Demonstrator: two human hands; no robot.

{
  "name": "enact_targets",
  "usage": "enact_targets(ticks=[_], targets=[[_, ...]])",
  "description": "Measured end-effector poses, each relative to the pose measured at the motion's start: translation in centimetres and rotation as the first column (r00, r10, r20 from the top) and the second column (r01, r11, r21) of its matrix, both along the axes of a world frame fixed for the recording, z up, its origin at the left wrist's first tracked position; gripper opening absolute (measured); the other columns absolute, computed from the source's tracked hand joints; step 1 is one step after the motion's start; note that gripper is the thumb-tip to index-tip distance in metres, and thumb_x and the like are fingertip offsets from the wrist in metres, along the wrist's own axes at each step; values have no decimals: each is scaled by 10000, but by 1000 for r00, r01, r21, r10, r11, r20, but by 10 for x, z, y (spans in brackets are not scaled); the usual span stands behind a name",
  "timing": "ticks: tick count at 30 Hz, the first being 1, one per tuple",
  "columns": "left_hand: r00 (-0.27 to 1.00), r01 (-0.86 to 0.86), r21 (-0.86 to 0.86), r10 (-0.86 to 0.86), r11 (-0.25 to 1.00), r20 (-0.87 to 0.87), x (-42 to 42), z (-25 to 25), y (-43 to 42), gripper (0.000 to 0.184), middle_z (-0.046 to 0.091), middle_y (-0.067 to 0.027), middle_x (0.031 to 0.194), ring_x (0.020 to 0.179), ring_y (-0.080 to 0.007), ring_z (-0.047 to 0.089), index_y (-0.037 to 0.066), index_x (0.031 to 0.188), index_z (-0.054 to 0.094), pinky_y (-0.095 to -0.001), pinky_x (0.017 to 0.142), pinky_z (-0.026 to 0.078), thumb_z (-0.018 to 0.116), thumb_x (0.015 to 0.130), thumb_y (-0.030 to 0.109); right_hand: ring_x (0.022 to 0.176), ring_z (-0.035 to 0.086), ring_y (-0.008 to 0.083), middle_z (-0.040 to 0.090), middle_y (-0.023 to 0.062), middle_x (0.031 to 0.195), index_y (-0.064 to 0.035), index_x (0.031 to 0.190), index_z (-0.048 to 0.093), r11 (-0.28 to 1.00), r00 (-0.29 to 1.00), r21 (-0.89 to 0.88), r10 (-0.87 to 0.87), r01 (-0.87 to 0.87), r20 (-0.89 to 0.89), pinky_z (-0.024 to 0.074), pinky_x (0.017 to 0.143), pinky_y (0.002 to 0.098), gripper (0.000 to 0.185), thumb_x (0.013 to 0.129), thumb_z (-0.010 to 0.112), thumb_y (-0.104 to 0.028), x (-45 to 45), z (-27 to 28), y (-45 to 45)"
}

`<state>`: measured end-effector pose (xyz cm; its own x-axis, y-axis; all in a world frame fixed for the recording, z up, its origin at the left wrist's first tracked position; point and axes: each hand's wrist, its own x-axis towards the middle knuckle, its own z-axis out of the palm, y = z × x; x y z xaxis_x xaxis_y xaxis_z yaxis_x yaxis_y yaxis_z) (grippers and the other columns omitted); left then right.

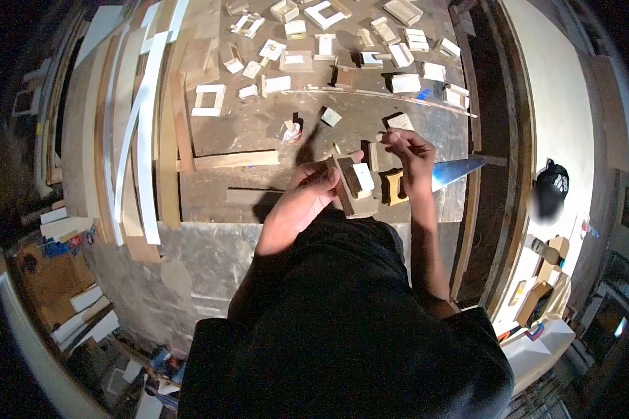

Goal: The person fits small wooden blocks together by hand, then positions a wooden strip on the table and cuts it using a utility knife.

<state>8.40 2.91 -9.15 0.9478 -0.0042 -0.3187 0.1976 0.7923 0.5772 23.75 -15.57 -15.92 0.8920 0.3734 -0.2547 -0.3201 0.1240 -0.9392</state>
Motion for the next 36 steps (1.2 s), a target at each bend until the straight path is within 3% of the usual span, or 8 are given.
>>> enact_targets(ticks=[2, 5, 8, 11, 21, 31, 33, 36], targets=[[1000, 19, 29, -19, 999, 1, -1, 7, -4, 628, 503, -187, 1448, 1298, -301, 531, -45, 1437, 388, -481, 1079, 438, 624, 955, 281, 815, 666, 144, 722, 72, 909, 29, 1022, 726, 999, 999, 33, 19, -18, -30, 533, 773, 278, 173, 877, 736, -66, -9, 36, 0], [1000, 2, 75, -2, 997, -10, -3, 18, -10, 679, 510, -167, 1448, 1284, -281, 542, -17, 1437, 416, -472, 1064, 444, 671, 922, 345, 826, 658, 136, 714, 56, 930, 8, 1003, 736, 956, 990, 289, 85, -50, -111, 519, 795, 271, 159, 849, 744, -30, -18, 77, 1], [994, 110, 148, -105, 983, -41, -5, 30, -12, 711, 540, -138, 1425, 1249, -256, 565, 20, 1428, 457, -448, 1039, 454, 710, 888, 406, 818, 654, 125, 716, 51, 931, -1, 990, 742, 950, 986, 286, 150, -125, -66, 511, 768, 260, 153, 838, 748, -18, -23, 88, 0], [999, 45, 95, -43, 994, -24, -7, 41, -21, 534, 684, -107, 1165, 1049, -198, 664, -7, 1311, 587, -378, 903, 547, 731, 898, 299, 833, 656, 117, 718, 49, 926, -5, 983, 745, 958, 986, 238, 168, -162, -3, 503, 749, 254, 155, 828, 754, -13, -26, 90, -3], [997, 62, 106, -57, 992, -45, -18, 29, -27, 350, 703, -80, 1069, 978, -173, 670, -6, 1157, 649, -346, 859, 546, 692, 936, 262, 830, 670, 150, 728, 95, 897, 7, 952, 758, 929, 929, 113, 334, -353, 159, 521, 787, 269, 124, 833, 751, -24, -33, 126, -13], [996, 81, 3, -81, 997, 33, -24, 29, -32, 368, 699, -97, 1067, 994, -184, 666, -28, 1161, 640, -366, 867, 548, 649, 966, 284, 795, 652, 125, 720, 79, 881, 4, 912, 756, 951, 947, 48, 299, -306, 113, 502, 723, 255, 83, 847, 750, -46, -40, 127, -17], [985, 149, 42, -152, 988, 76, -24, 28, -32, 675, 647, -150, 1234, 1117, -263, 646, -43, 1343, 503, -430, 967, 515, 643, 924, 468, 774, 629, 133, 701, 74, 844, 14, 858, 739, 936, 921, 119, 293, -331, 255, 491, 726, 270, 97, 842, 762, -79, -34, 116, -22], [992, 106, -49, -102, 993, 75, -26, 20, -35, 710, 650, -187, 1223, 1118, -290, 649, -64, 1365, 475, -428, 948, 535, 581, 949, 501, 757, 609, 161, 683, 81, 818, 25, 832, 721, 880, 893, 250, 319, -404, 319, 480, 723, 298, 154, 830, 779, -117, -29, 104, -27]])
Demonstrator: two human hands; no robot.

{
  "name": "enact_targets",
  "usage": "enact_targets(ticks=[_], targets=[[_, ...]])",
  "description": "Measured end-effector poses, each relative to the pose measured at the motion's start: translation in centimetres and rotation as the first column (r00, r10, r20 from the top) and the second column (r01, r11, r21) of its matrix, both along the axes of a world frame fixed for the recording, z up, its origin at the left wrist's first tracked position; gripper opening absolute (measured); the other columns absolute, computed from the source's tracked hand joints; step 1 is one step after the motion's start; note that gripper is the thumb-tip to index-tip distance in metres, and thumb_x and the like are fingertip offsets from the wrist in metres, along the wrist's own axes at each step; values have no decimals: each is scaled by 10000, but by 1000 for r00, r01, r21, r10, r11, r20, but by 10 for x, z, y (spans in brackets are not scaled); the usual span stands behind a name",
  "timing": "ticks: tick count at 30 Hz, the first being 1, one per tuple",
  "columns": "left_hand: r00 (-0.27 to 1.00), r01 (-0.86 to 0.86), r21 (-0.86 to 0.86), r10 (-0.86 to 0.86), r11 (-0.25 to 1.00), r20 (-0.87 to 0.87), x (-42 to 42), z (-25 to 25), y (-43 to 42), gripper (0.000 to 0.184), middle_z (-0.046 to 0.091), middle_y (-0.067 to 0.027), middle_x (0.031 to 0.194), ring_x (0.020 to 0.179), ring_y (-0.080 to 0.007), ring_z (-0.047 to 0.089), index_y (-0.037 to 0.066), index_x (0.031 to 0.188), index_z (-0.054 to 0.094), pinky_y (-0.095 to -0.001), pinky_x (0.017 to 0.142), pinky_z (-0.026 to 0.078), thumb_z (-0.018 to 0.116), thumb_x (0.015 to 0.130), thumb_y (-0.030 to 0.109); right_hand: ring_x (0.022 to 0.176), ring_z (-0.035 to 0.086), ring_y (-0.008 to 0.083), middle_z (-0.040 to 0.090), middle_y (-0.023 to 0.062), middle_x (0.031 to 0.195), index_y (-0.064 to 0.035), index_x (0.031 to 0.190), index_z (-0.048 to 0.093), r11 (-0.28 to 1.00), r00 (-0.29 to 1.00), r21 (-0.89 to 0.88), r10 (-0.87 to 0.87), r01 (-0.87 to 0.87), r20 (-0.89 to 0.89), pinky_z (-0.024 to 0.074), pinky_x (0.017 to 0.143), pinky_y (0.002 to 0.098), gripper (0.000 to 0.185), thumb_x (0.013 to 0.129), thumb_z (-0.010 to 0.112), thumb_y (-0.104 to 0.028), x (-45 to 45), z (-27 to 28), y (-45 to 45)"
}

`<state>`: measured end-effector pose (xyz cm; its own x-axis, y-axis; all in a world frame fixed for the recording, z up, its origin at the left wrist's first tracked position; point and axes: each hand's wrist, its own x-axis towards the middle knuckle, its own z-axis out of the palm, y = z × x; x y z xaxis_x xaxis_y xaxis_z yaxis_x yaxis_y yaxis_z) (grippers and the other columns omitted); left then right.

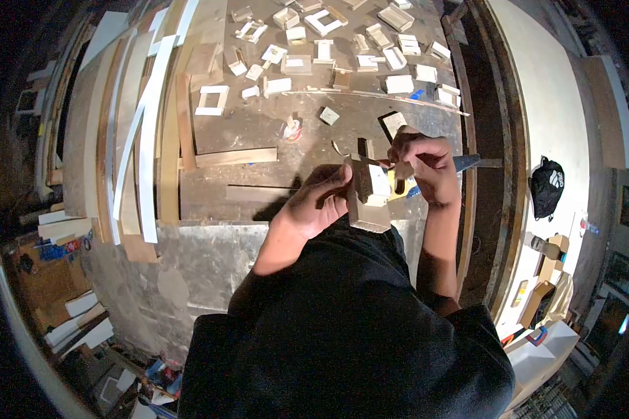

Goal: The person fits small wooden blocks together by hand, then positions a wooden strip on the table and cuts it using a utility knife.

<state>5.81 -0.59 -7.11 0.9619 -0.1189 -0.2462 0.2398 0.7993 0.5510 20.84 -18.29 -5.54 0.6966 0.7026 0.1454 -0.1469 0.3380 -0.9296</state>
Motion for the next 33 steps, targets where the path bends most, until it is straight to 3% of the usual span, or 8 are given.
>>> enact_targets(ticks=[1, 4, 11, 13, 17, 19, 23, 33], targets=[[998, 56, -74, -56, 996, 10, 0, -7, 3, 684, 656, -214, 1203, 1108, -305, 657, -60, 1361, 481, -415, 913, 554, 553, 966, 494, 774, 606, 198, 679, 94, 807, 28, 813, 714, 999, 1000, 21, 30, -30, 4, 478, 727, 332, 172, 808, 789, -127, 1, -1, -1], [1000, -4, -21, 4, 1000, -3, -5, -3, -3, 666, 659, -219, 1199, 1097, -305, 662, -60, 1361, 481, -413, 906, 557, 528, 981, 484, 786, 605, 215, 680, 98, 805, 19, 804, 723, 992, 986, 62, 101, -110, 132, 474, 728, 339, 144, 791, 792, -106, 4, -2, 0], [999, 46, -60, -45, 997, 23, -4, -2, -2, 633, 655, -225, 1205, 1101, -302, 661, -57, 1356, 489, -419, 939, 539, 524, 989, 457, 802, 611, 223, 683, 105, 783, 6, 804, 737, 997, 980, 55, 48, -60, 192, 473, 723, 345, 124, 775, 800, -97, 4, 2, -5], [999, 4, -163, -11, 987, -42, 0, 15, -3, 290, 698, -74, 1009, 928, -146, 670, -14, 1052, 647, -310, 846, 532, 597, 999, 267, 805, 610, 225, 698, 105, 784, 4, 788, 741, 995, 986, 78, 53, -66, 158, 478, 722, 347, 114, 768, 802, -90, 4, 12, -6], [997, -10, -39, 7, 999, -82, 1, 29, -7, 239, 695, -51, 929, 856, -138, 674, 28, 997, 671, -337, 789, 558, 631, 981, 263, 800, 611, 226, 703, 104, 792, 4, 780, 747, 996, 977, 35, 74, -83, 199, 482, 719, 350, 111, 762, 804, -89, 6, 29, -5], [996, 1, -2, -1, 1000, -89, 0, 33, -6, 239, 695, -48, 914, 844, -135, 674, 28, 989, 673, -328, 769, 562, 637, 978, 264, 797, 609, 229, 699, 97, 789, 0, 794, 757, 998, 934, 11, 60, -69, 352, 482, 721, 350, 111, 764, 803, -96, 6, 35, 0], [993, -11, 87, 21, 996, -118, -3, 35, -8, 276, 696, -50, 896, 818, -128, 675, 14, 987, 673, -310, 720, 568, 662, 961, 288, 803, 608, 237, 695, 90, 769, -17, 823, 770, 994, 925, -52, 111, -98, 363, 482, 724, 350, 99, 762, 801, -89, 6, 47, 3], [987, 12, 79, 1, 997, -161, -2, 57, -9, 383, 697, -79, 960, 861, -139, 678, -6, 1011, 670, -320, 760, 572, 654, 957, 372, 823, 612, 219, 709, 59, 768, -64, 846, 789, 960, 875, -230, 246, -159, 418, 472, 831, 351, 82, 765, 790, -48, 14, 56, 2]])
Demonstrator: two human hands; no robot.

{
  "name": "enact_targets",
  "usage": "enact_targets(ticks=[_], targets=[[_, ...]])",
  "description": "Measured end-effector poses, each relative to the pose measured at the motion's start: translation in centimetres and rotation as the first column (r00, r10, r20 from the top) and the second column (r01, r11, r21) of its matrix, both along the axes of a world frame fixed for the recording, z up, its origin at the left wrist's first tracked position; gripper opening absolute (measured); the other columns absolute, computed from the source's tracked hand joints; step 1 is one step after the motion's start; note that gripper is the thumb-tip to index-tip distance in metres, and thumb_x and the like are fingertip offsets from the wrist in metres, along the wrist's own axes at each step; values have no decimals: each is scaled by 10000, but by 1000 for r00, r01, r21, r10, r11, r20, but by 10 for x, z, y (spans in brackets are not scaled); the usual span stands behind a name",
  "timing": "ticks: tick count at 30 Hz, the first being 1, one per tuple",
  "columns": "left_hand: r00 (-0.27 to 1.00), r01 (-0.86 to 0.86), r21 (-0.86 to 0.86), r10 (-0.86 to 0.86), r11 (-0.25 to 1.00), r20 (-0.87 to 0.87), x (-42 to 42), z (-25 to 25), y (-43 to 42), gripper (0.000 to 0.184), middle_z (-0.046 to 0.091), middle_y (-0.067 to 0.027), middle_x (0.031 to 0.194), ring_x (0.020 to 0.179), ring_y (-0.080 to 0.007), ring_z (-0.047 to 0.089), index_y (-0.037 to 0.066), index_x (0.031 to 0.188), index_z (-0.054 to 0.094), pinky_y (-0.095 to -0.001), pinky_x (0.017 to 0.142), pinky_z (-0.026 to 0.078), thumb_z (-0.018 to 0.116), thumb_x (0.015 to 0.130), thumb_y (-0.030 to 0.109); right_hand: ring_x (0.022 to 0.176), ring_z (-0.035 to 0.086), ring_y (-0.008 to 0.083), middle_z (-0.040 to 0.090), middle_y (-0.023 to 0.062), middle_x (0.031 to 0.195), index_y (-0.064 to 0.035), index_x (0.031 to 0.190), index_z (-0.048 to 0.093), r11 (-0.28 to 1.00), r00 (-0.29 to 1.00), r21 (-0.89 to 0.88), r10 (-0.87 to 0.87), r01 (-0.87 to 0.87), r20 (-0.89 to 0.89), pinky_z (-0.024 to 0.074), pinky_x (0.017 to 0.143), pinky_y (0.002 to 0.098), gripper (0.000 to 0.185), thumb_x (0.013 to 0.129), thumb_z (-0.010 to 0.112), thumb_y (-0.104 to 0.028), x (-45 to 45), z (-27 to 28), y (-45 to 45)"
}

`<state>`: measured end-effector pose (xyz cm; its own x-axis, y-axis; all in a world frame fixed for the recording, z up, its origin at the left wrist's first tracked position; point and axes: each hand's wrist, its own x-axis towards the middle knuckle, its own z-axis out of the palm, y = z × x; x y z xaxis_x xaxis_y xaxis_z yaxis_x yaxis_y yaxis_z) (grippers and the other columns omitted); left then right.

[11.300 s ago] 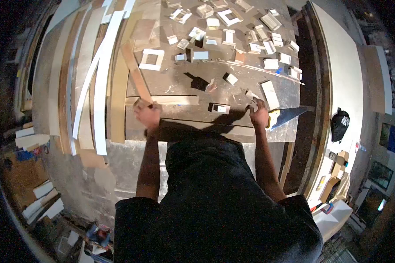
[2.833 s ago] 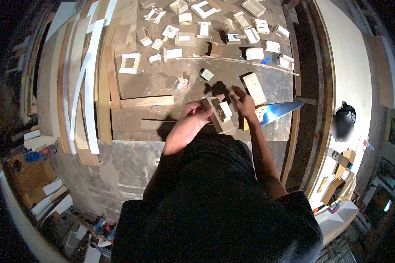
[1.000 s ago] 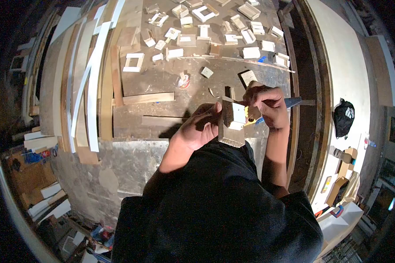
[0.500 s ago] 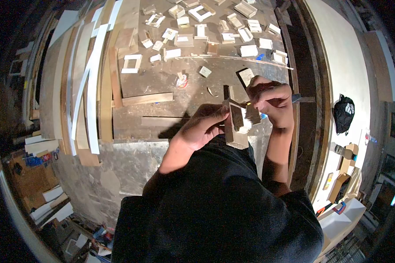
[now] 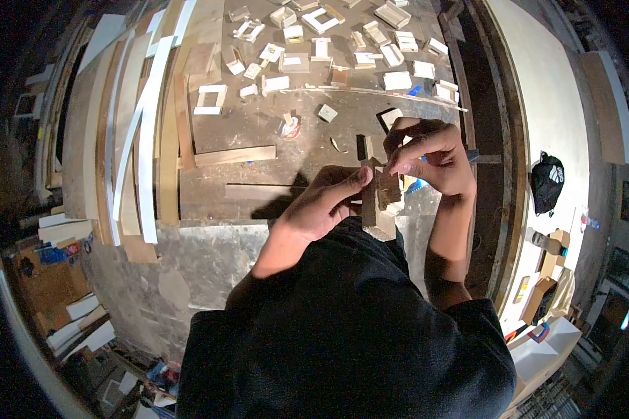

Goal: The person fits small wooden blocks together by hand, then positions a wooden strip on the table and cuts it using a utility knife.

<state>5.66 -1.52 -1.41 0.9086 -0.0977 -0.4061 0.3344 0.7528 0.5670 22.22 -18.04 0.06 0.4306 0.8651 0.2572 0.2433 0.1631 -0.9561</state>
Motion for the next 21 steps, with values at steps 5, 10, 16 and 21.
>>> enact_targets(ticks=[5, 10, 16, 21], targets=[[999, 24, 37, -25, 999, 30, -2, -13, 3, 408, 698, -80, 992, 905, -148, 679, -13, 1047, 669, -332, 782, 571, 642, 962, 385, 774, 614, 209, 686, 111, 832, -6, 799, 768, 998, 999, 43, 38, -39, 21, 464, 686, 329, 75, 776, 797, -72, 2, -2, 3], [999, 10, 7, -11, 1000, 48, 1, -7, 1, 390, 700, -80, 992, 906, -149, 679, -1, 1057, 670, -334, 795, 569, 641, 964, 376, 798, 613, 219, 707, 86, 768, -5, 779, 764, 997, 996, 42, 68, -71, 52, 470, 712, 349, 90, 783, 795, -89, 4, 3, 6], [999, 7, 2, -7, 1000, 51, 2, -13, 0, 354, 701, -68, 991, 901, -144, 677, 16, 1061, 673, -333, 801, 564, 644, 965, 356, 807, 623, 228, 704, 101, 801, -15, 776, 765, 993, 994, 30, 111, -111, -13, 473, 723, 355, 97, 771, 808, -102, 4, 8, 6], [999, -18, -2, 18, 1000, 49, 2, -19, 0, 317, 701, -49, 984, 883, -141, 678, 41, 1063, 679, -322, 785, 560, 646, 966, 341, 811, 626, 247, 682, 130, 885, -34, 789, 776, 995, 996, 27, 91, -92, 24, 475, 730, 360, 103, 750, 819, -119, 7, 4, 5]])
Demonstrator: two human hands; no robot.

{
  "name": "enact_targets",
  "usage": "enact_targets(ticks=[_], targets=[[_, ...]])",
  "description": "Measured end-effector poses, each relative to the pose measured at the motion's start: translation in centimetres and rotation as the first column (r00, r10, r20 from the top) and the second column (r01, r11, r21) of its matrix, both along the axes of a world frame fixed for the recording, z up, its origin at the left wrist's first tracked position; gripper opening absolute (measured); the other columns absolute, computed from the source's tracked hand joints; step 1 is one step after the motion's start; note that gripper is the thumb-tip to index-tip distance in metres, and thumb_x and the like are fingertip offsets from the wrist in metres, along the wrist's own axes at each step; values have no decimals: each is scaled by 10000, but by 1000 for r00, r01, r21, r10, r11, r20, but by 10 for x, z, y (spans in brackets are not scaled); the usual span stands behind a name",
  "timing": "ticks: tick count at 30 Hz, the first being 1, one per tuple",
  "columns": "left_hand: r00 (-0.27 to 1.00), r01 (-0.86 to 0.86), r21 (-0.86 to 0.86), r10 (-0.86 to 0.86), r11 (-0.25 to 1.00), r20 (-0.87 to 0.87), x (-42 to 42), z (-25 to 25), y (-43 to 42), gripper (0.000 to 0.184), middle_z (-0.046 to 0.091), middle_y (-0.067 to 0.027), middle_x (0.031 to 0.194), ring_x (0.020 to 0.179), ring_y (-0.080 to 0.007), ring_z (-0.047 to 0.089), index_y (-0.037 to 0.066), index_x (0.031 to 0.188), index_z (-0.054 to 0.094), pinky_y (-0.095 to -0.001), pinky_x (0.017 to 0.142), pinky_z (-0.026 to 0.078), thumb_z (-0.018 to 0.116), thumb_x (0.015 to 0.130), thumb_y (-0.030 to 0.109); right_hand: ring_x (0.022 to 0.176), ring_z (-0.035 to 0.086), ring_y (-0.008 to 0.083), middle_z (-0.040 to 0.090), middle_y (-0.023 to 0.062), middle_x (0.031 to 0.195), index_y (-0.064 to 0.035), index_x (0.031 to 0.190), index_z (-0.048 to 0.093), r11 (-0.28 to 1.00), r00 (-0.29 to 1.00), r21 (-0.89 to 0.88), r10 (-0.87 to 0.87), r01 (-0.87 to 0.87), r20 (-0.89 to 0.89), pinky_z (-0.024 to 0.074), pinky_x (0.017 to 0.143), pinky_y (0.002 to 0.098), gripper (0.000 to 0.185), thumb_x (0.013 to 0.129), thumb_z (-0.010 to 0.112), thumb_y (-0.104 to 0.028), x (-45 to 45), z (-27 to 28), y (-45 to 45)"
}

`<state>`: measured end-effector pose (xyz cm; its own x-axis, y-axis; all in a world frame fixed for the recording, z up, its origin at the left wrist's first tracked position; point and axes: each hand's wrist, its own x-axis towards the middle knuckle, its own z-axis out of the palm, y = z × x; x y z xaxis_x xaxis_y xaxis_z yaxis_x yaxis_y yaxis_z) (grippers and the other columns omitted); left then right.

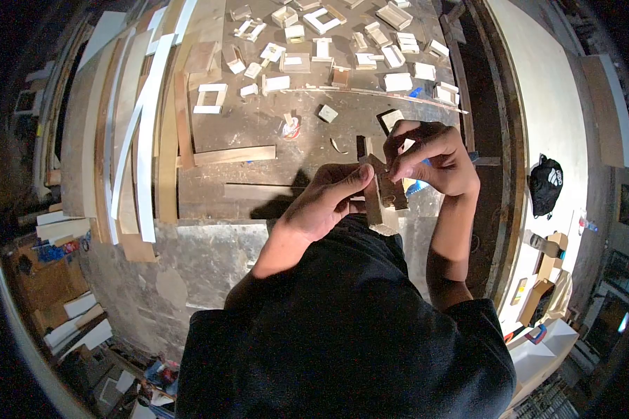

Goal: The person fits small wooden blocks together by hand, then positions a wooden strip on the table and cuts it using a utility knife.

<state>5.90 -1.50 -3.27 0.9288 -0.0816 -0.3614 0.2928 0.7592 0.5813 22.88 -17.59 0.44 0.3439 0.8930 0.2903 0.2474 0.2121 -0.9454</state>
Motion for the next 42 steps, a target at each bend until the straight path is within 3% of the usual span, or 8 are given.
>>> enact_targets(ticks=[8, 19, 26, 27, 28, 34, 36, 42], targets=[[995, -31, 324, -3, 946, 103, 6, 19, -1, 311, 712, -30, 994, 909, -82, 609, 18, 1124, 683, -260, 841, 473, 738, 888, 213, 825, 622, 240, 656, 131, 940, -42, 803, 782, 1000, 1000, -1, 26, -26, -18, 469, 733, 357, 104, 738, 816, -115, 2, -4, 2], [976, -215, 332, 195, 919, 93, 9, 16, -4, 485, 718, -71, 989, 915, -102, 642, -9, 1246, 603, -260, 839, 486, 784, 833, 171, 989, 620, 236, 698, 121, 1026, -9, 985, 762, 985, 979, 14, -168, 170, -114, 466, 909, 357, 272, 746, 817, -125, -1, -5, 3], [923, -386, 371, 354, 845, 153, 10, 16, -3, 479, 644, -74, 1096, 977, -138, 633, -9, 1255, 572, -280, 865, 521, 773, 829, 82, 922, 639, 229, 696, 117, 890, 11, 885, 748, 965, 961, -3, -261, 262, -90, 471, 864, 344, 334, 625, 897, -137, -15, -6, -7], [923, -385, 370, 354, 845, 153, 10, 16, -3, 479, 644, -74, 1096, 977, -138, 633, -9, 1255, 572, -280, 865, 521, 773, 829, 82, 817, 626, 238, 672, 124, 831, 49, 829, 717, 952, 952, 17, -303, 304, -51, 471, 752, 338, 424, 663, 914, -289, -18, -7, -5], [911, -412, 365, 370, 835, 183, 11, 16, -4, 461, 634, -78, 1115, 1000, -145, 629, -11, 1240, 572, -287, 881, 526, 768, 829, 58, 817, 626, 238, 672, 124, 831, 49, 829, 717, 952, 951, 16, -304, 305, -50, 471, 752, 338, 424, 663, 914, -289, -22, -4, -4], [879, -472, 344, 404, 811, 253, 10, 14, -6, 447, 618, -91, 1154, 1064, -165, 618, -20, 1213, 551, -328, 939, 539, 761, 819, -18, 782, 620, 216, 672, 116, 804, 30, 807, 706, 924, 924, -41, -381, 380, -23, 468, 729, 328, 318, 639, 914, -143, -30, 1, -1], [884, -461, 339, 393, 820, 252, 9, 15, -6, 453, 618, -94, 1158, 1077, -170, 617, -21, 1212, 545, -337, 948, 540, 764, 815, -23, 762, 634, 183, 686, 101, 804, 6, 792, 702, 924, 924, 19, -382, 382, -17, 477, 721, 297, 194, 658, 842, 21, -31, 0, 1], [895, -435, 321, 364, 841, 257, 7, 15, -4, 482, 619, -103, 1166, 1086, -185, 621, -30, 1218, 536, -346, 955, 535, 779, 802, -26, 767, 628, 167, 679, 92, 800, 8, 801, 663, 913, 905, 61, -388, 404, -175, 475, 736, 286, 186, 694, 805, 63, -34, -5, -1]])
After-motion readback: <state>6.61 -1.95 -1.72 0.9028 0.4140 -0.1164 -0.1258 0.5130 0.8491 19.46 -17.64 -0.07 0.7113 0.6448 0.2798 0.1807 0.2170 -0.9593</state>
